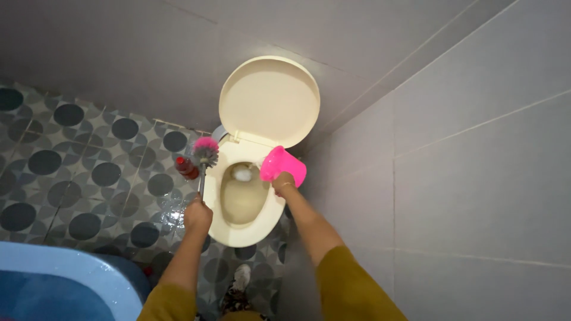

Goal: Scrubbing the inside of a toilet bowl with a brush and then rinsing it with water poured from a scoop.

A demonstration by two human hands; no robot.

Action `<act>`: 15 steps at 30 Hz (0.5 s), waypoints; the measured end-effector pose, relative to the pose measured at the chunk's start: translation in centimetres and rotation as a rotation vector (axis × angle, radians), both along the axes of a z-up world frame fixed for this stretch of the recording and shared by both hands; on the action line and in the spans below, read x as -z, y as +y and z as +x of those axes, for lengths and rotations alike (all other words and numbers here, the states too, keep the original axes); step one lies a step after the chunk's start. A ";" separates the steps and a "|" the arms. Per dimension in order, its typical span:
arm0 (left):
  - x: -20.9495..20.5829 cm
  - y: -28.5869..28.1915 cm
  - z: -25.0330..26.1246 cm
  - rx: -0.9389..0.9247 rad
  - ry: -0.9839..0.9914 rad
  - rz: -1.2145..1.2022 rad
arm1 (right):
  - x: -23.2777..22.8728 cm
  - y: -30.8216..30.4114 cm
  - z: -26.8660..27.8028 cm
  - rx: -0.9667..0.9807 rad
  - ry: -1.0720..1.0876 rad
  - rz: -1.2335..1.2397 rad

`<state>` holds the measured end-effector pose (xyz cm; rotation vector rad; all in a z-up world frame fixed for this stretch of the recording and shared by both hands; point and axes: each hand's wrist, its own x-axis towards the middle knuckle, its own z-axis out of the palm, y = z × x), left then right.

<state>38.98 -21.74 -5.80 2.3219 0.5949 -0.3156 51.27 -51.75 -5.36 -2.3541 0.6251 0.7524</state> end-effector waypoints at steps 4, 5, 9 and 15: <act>1.7 0.9 -1.3 0.011 -0.032 0.060 | -0.7 4.2 -1.5 -0.179 -0.167 -0.016; 1.4 1.1 -1.5 -0.001 -0.060 0.032 | -1.7 5.2 -1.9 -0.225 -0.212 -0.013; -1.4 1.7 -3.3 -0.065 -0.011 -0.021 | -1.8 8.1 -3.8 -0.209 -0.174 0.024; 1.0 2.7 -6.4 -0.023 -0.008 -0.002 | 10.7 6.4 -7.5 -0.454 -0.430 -0.004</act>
